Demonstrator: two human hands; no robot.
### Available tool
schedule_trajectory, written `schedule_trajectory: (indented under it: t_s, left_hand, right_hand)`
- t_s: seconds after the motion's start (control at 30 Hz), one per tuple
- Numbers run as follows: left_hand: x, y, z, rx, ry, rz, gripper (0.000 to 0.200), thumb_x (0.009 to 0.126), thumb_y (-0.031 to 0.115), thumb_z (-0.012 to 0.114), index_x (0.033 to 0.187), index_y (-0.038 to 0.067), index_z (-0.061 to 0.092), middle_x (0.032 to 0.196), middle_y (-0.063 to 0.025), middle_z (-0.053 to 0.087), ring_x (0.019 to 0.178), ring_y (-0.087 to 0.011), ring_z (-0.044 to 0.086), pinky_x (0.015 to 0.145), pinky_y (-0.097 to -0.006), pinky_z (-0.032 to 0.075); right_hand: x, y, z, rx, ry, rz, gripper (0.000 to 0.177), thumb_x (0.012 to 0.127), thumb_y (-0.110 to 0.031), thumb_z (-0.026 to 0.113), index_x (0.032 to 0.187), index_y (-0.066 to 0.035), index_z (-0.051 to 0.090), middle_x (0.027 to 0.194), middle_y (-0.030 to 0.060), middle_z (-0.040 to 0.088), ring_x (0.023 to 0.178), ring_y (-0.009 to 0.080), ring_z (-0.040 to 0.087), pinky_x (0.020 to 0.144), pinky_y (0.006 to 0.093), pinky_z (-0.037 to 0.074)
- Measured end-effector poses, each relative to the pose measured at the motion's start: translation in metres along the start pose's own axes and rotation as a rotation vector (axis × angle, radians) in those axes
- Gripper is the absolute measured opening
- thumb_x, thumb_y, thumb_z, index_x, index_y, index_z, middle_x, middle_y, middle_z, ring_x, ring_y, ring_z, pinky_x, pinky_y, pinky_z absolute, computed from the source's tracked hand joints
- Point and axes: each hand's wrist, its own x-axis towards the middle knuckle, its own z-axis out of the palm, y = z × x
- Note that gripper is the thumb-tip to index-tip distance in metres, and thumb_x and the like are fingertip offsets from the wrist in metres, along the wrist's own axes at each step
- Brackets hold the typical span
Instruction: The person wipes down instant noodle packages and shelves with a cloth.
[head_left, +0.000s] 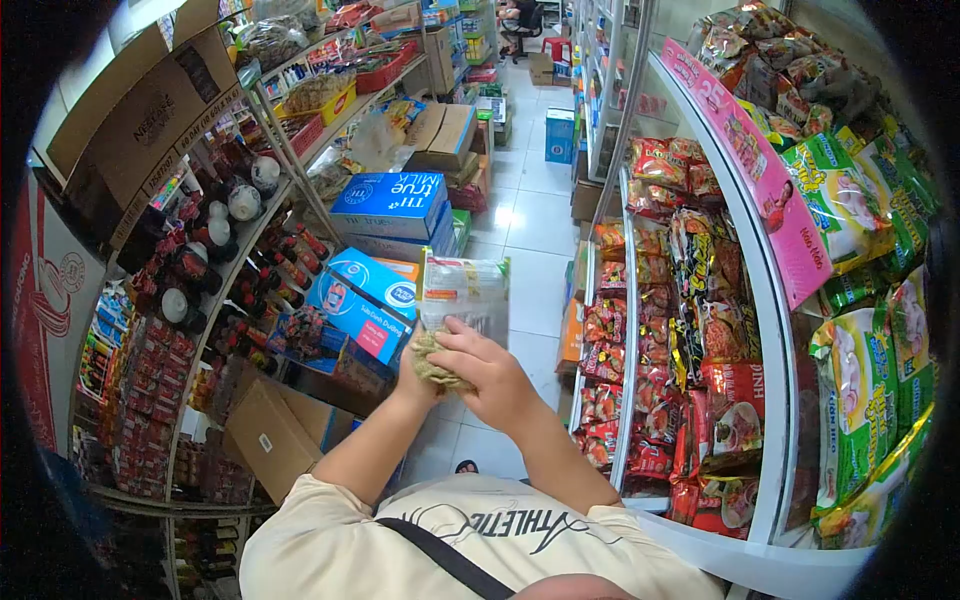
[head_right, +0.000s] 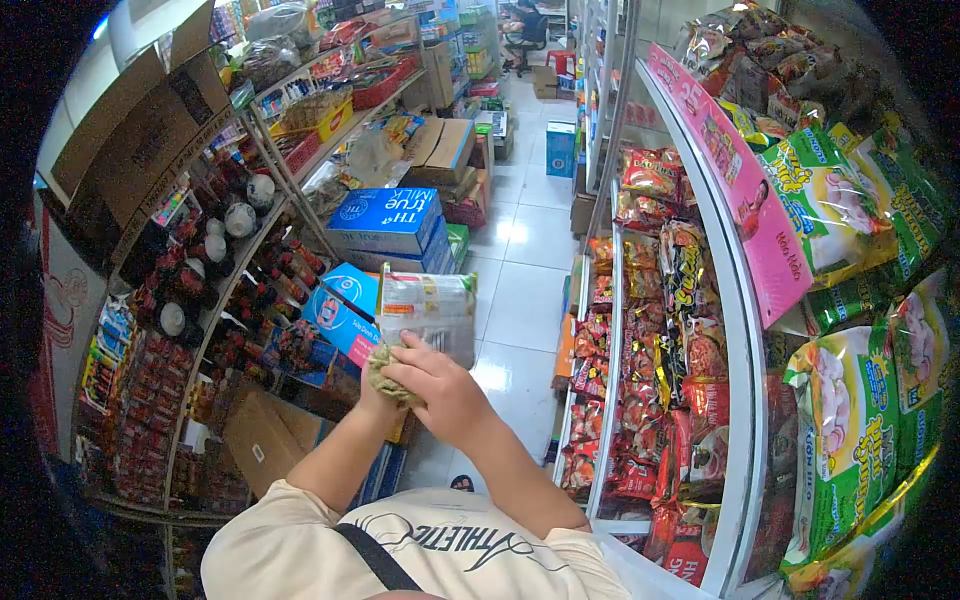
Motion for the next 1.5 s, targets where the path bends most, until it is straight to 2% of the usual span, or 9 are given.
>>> schedule_trajectory:
  t_s: [0.2,0.47,0.73,0.9,1.07,1.3,1.33,1.37,1.5]
  left_hand:
    - [-0.007,-0.007,0.025,0.509,0.075,-0.197,0.041,0.090,0.030,0.036,0.124,0.009,0.041,0.116,-0.0069,0.049,0.105,-0.0214,0.051,0.082,-0.0382,0.048]
    - [0.012,0.023,0.016,0.099,0.232,-0.090,0.041,0.086,0.027,0.029,0.117,0.004,0.045,0.107,-0.0126,0.056,0.097,-0.0240,0.057,0.081,-0.0387,0.048]
    - [-0.014,0.007,0.005,0.239,0.079,-0.216,0.047,0.066,-0.001,0.064,0.112,0.001,0.052,0.124,-0.0149,0.045,0.116,-0.0266,0.044,0.096,-0.0344,0.036]
    - [-0.010,0.035,0.035,0.042,0.129,-0.068,0.054,0.077,0.018,0.038,0.129,0.006,0.032,0.125,-0.0133,0.045,0.115,-0.0281,0.045,0.096,-0.0407,0.036]
    - [-0.004,0.038,0.035,0.003,0.091,-0.010,0.061,0.073,0.032,0.043,0.126,0.001,0.037,0.121,-0.0160,0.049,0.110,-0.0312,0.049,0.090,-0.0461,0.042]
    - [-0.016,0.024,0.024,-0.103,0.000,-0.174,0.061,0.074,0.032,0.040,0.129,0.006,0.035,0.122,-0.0133,0.048,0.107,-0.0290,0.051,0.088,-0.0461,0.042]
    - [-0.012,0.034,0.024,-0.221,-0.166,-0.145,0.063,0.073,0.036,0.038,0.128,0.005,0.037,0.122,-0.0140,0.048,0.104,-0.0296,0.053,0.085,-0.0447,0.044]
    - [-0.014,0.037,0.032,-0.150,0.000,-0.071,0.062,0.074,0.039,0.035,0.125,0.003,0.040,0.121,-0.0150,0.049,0.104,-0.0308,0.053,0.083,-0.0434,0.045]
    - [-0.007,0.046,0.025,-0.197,-0.079,-0.091,0.062,0.076,0.041,0.033,0.123,0.002,0.042,0.122,-0.0157,0.049,0.108,-0.0342,0.050,0.084,-0.0441,0.047]
  right_hand:
    - [-0.002,0.024,-0.009,-0.272,0.353,0.145,0.041,0.059,0.007,0.058,0.097,-0.008,0.061,0.108,0.0144,0.056,0.114,0.0339,0.045,0.093,0.0400,0.040]
    - [0.002,0.014,-0.017,0.013,-0.038,0.050,0.041,0.062,0.012,0.054,0.098,-0.006,0.060,0.106,0.0139,0.057,0.112,0.0334,0.048,0.094,0.0375,0.039]
    - [-0.004,0.039,-0.045,-0.256,0.644,0.252,0.043,0.062,0.012,0.052,0.102,-0.003,0.058,0.108,0.0156,0.058,0.109,0.0303,0.051,0.093,0.0366,0.040]
    - [-0.002,0.026,-0.041,-0.188,0.452,0.199,0.042,0.065,0.008,0.056,0.104,-0.005,0.057,0.108,0.0154,0.058,0.108,0.0303,0.052,0.092,0.0353,0.040]
    - [-0.003,0.026,-0.029,-0.111,0.471,0.230,0.043,0.067,0.009,0.053,0.108,-0.002,0.054,0.106,0.0143,0.059,0.099,0.0246,0.056,0.088,0.0312,0.042]
    - [-0.007,0.041,-0.033,0.346,0.823,0.437,0.038,0.080,0.001,0.055,0.117,-0.001,0.047,0.106,0.0101,0.054,0.095,0.0197,0.055,0.086,0.0296,0.043]
    - [-0.008,0.043,-0.030,0.398,0.798,0.474,0.039,0.083,-0.005,0.055,0.120,-0.002,0.043,0.106,0.0088,0.054,0.094,0.0185,0.055,0.084,0.0294,0.044]
    - [-0.007,0.042,-0.027,0.546,0.767,0.532,0.039,0.084,-0.006,0.055,0.120,-0.002,0.042,0.106,0.0085,0.054,0.094,0.0180,0.055,0.084,0.0293,0.044]
    - [-0.005,0.037,-0.021,1.188,0.586,0.616,0.040,0.088,-0.019,0.052,0.122,-0.004,0.039,0.107,0.0086,0.052,0.097,0.0173,0.053,0.084,0.0296,0.044]
